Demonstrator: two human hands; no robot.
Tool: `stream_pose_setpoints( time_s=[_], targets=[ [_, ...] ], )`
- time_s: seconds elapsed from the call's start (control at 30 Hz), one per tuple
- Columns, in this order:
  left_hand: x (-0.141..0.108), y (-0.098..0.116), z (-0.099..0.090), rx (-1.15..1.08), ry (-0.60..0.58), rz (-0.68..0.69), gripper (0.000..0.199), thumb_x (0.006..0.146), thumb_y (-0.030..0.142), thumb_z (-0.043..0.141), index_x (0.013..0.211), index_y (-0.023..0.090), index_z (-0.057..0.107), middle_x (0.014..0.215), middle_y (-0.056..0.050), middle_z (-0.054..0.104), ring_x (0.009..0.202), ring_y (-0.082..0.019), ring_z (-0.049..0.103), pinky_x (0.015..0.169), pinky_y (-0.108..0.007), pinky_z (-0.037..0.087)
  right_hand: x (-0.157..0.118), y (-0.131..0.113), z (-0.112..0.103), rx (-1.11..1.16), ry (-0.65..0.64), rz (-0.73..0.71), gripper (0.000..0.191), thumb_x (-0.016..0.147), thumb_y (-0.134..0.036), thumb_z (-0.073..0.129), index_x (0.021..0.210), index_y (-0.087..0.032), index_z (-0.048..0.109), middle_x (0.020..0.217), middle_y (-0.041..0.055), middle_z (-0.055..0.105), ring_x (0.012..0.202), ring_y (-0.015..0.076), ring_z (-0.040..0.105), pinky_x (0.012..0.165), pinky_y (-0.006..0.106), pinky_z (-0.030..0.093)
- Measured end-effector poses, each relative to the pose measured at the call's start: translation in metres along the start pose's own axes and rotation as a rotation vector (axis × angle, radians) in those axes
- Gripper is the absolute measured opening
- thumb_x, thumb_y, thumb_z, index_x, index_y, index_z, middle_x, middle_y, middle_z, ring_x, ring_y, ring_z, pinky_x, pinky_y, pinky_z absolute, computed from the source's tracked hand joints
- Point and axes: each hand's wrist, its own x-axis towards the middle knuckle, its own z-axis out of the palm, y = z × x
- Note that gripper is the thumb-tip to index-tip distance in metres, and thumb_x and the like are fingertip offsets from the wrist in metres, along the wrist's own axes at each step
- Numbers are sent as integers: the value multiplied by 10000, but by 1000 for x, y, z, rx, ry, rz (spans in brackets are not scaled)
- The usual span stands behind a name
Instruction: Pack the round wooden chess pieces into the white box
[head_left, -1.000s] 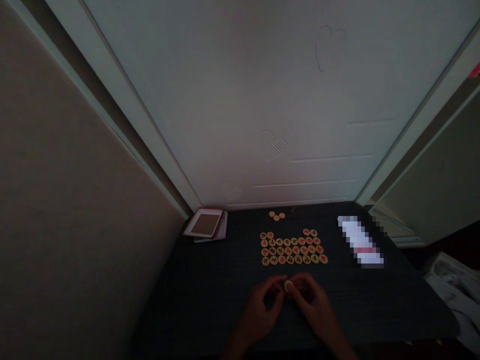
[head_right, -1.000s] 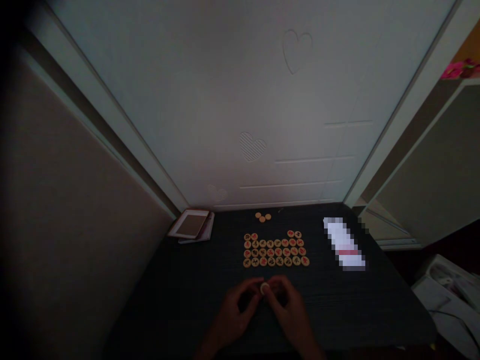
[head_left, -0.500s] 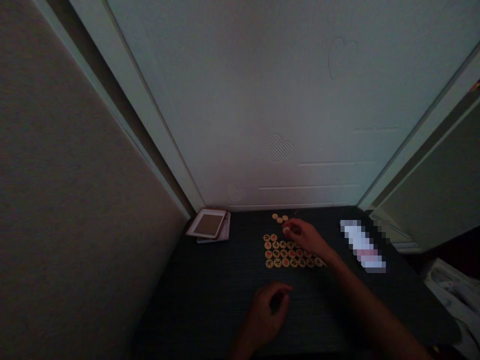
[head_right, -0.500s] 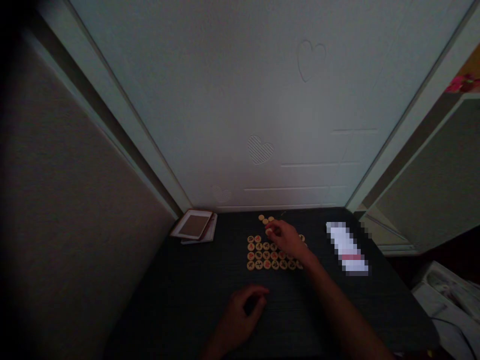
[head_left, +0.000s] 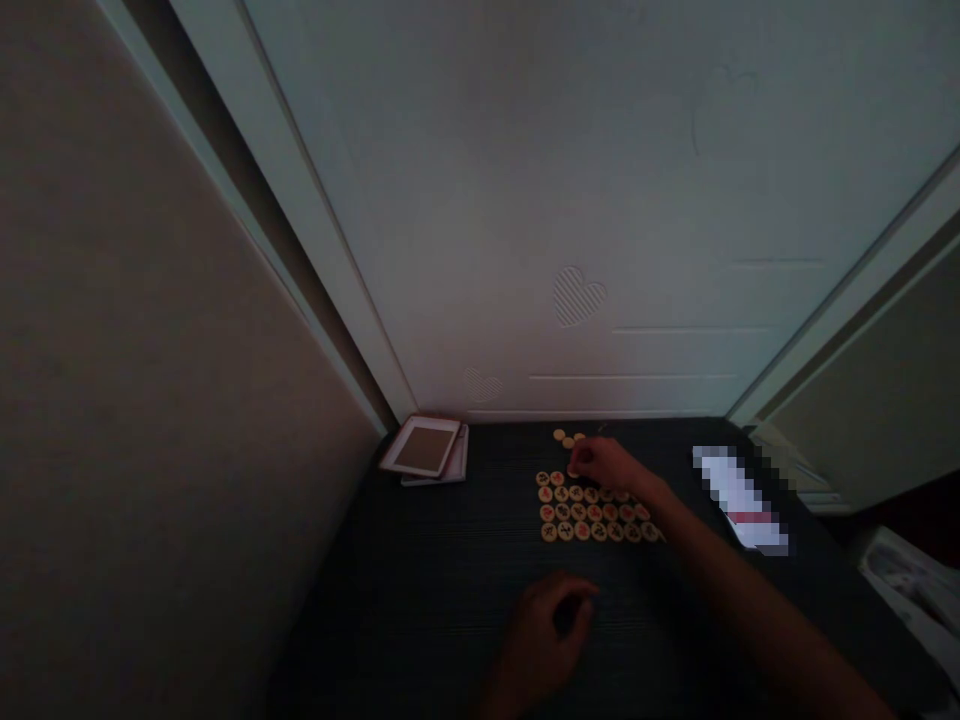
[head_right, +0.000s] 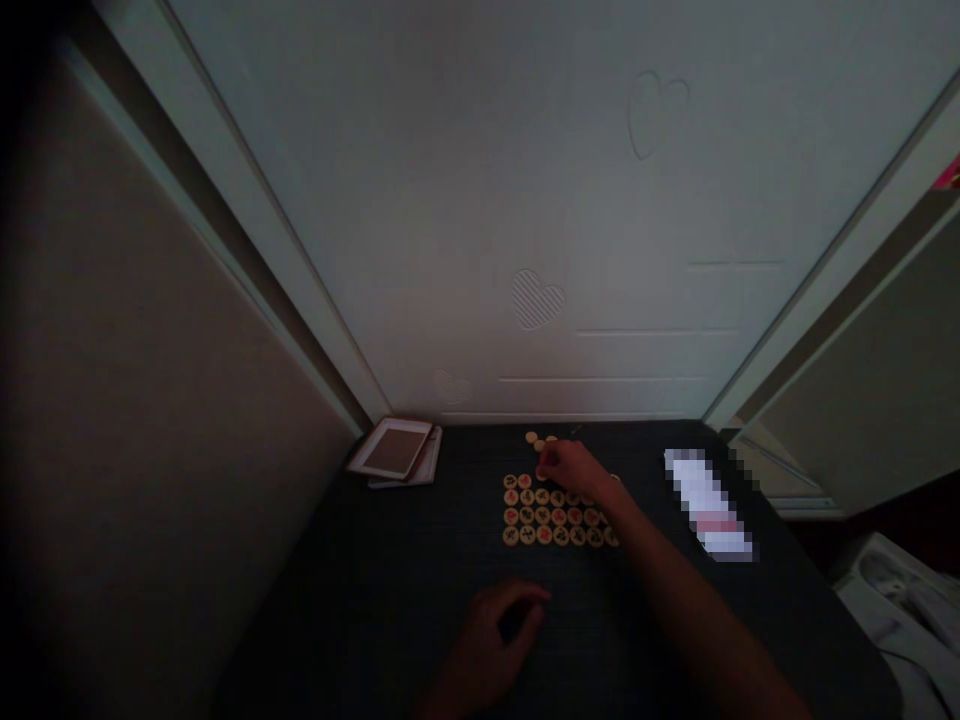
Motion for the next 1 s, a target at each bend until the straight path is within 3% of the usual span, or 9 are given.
stream_pose_setpoints(
  time_s=[0.27, 0.43, 0.6, 0.77, 0.83, 1.0],
  targets=[
    [0, 0, 1, -10, -14, -9, 197, 945, 232, 596, 1061, 283, 747, 1009, -12, 767, 946, -208, 702, 890, -306, 520, -9, -4, 2, -21, 15, 0, 80, 791, -310, 752, 761, -236, 754, 763, 9, 765, 713, 173, 701, 634, 246, 466],
    [1, 0, 0, -9, -22, -12, 189, 949, 235, 596, 1057, 280, 745, 1011, -5, 766, 959, -200, 697, 908, -297, 505, -19, -18, -9, -6, 82, -30, 189, 894, -361, 648, 821, -225, 758, 781, 18, 764, 708, 173, 689, 665, 263, 471],
    [0, -1, 2, -21, -16, -28, 190, 961, 246, 587, 1082, 274, 730, 1019, 2, 759, 938, -185, 686, 880, -275, 500, -71, -33, -13, 43, 217, -25, 304, 979, -448, 529, 1017, -224, 731, 970, 47, 773, 853, 201, 707, 777, 301, 515],
    [2, -4, 5, -20, 20, -44, 129, 970, 296, 597, 979, 244, 714, 933, 2, 746, 877, -179, 676, 840, -267, 491, -159, -36, 32, 299, 345, 65, 332, 954, -519, 575, 1065, -248, 731, 1063, 61, 766, 929, 224, 720, 822, 305, 553],
    [3, -5, 6, -8, 33, -58, 169, 988, 331, 573, 940, 235, 704, 909, -4, 742, 867, -184, 674, 830, -272, 488, -185, -35, 55, 409, 397, 135, 350, 951, -533, 580, 1088, -247, 729, 974, 52, 768, 885, 222, 724, 802, 298, 557],
    [2, -2, 8, -15, 17, -64, 326, 1047, 387, 457, 897, 222, 695, 877, -20, 746, 859, -186, 683, 838, -281, 492, -207, -34, 91, 535, 437, 203, 388, 960, -561, 549, 869, -226, 720, 785, 32, 723, 772, 204, 693, 710, 265, 538]
  ],
)
